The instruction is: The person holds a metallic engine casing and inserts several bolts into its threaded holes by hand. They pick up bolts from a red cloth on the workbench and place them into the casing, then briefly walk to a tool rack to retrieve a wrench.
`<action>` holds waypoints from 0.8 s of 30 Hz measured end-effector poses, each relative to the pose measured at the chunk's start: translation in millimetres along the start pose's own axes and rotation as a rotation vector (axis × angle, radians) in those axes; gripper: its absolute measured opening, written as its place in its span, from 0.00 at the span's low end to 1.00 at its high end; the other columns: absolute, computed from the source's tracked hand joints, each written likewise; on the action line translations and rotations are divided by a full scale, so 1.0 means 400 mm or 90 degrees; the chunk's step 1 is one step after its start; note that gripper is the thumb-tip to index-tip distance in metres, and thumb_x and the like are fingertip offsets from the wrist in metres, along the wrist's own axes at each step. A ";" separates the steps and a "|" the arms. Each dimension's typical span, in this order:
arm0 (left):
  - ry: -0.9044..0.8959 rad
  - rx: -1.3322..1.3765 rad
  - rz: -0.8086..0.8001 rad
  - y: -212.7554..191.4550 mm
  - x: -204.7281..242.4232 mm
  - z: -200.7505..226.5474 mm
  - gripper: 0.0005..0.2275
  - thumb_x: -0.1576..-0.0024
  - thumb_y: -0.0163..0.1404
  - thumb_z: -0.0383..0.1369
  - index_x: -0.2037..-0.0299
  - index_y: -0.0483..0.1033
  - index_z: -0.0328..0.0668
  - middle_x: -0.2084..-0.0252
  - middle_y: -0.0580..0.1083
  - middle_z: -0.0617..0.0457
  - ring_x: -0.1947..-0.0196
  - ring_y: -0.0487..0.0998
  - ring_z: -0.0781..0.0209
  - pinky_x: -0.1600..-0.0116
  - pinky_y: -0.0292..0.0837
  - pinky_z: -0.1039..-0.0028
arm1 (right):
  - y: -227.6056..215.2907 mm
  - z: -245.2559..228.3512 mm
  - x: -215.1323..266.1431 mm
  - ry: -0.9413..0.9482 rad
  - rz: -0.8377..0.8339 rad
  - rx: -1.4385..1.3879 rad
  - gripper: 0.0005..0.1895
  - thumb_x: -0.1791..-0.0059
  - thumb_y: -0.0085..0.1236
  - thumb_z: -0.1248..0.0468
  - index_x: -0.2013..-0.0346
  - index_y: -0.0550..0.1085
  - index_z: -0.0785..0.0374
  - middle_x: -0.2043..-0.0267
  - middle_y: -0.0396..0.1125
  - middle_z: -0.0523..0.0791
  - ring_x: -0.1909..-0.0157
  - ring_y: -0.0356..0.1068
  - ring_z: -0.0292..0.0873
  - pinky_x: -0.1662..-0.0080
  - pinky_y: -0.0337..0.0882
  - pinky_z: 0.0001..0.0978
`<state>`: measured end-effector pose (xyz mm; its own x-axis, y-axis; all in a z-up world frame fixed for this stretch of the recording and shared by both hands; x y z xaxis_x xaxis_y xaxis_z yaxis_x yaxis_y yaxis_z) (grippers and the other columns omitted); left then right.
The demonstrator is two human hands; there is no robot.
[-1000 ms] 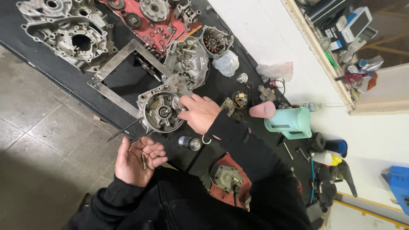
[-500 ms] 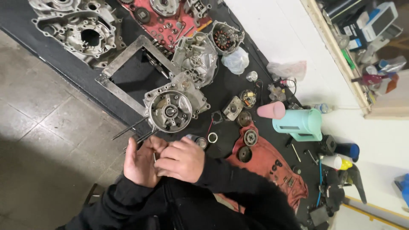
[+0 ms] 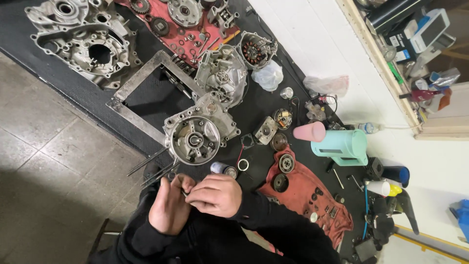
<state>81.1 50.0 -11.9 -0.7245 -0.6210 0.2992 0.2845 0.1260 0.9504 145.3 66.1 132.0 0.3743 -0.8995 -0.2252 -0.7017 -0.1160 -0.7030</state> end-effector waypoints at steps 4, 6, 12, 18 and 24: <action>-0.044 0.017 0.012 -0.039 -0.008 -0.025 0.28 0.34 0.32 0.61 0.57 0.64 0.39 0.62 0.65 0.53 0.63 0.66 0.60 0.56 0.63 0.72 | 0.012 -0.002 -0.012 -0.018 -0.040 -0.046 0.11 0.54 0.69 0.65 0.58 0.79 0.59 0.57 0.72 0.42 0.56 0.74 0.45 0.53 0.75 0.35; -0.055 0.022 0.023 -0.039 -0.011 -0.026 0.29 0.36 0.31 0.62 0.57 0.65 0.40 0.63 0.65 0.53 0.64 0.66 0.61 0.57 0.63 0.72 | 0.013 -0.014 -0.031 -0.009 -0.063 -0.001 0.10 0.56 0.68 0.63 0.60 0.80 0.57 0.58 0.72 0.41 0.57 0.74 0.44 0.54 0.73 0.35; -0.065 -0.007 0.038 -0.050 -0.015 -0.035 0.31 0.38 0.31 0.64 0.55 0.64 0.40 0.65 0.64 0.54 0.65 0.66 0.62 0.58 0.62 0.74 | 0.023 -0.008 -0.019 -0.023 -0.060 0.072 0.09 0.56 0.65 0.63 0.61 0.79 0.54 0.59 0.71 0.39 0.59 0.73 0.42 0.54 0.72 0.34; -0.068 -0.028 0.025 -0.036 -0.017 -0.034 0.31 0.37 0.31 0.63 0.52 0.65 0.38 0.63 0.63 0.55 0.64 0.65 0.63 0.58 0.62 0.74 | 0.014 0.006 -0.028 -0.005 -0.034 0.074 0.11 0.57 0.67 0.65 0.60 0.80 0.56 0.61 0.71 0.40 0.61 0.74 0.42 0.57 0.73 0.35; -0.041 -0.101 0.023 -0.037 -0.019 -0.030 0.31 0.37 0.30 0.61 0.49 0.64 0.35 0.60 0.63 0.55 0.59 0.66 0.64 0.52 0.62 0.74 | 0.008 0.016 -0.018 0.025 0.034 0.051 0.11 0.59 0.68 0.69 0.63 0.78 0.57 0.64 0.70 0.42 0.63 0.74 0.44 0.61 0.74 0.35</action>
<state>90.0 43.5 -29.2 -0.7495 -0.5662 0.3430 0.4029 0.0209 0.9150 144.2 74.9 126.9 0.3124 -0.9197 -0.2379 -0.6685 -0.0349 -0.7429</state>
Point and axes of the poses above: each hand's wrist, its own x-axis away from the middle knuckle, its own y-axis out of the palm, z = x × y, the point moved 10 cm from there along -x, towards the middle knuckle
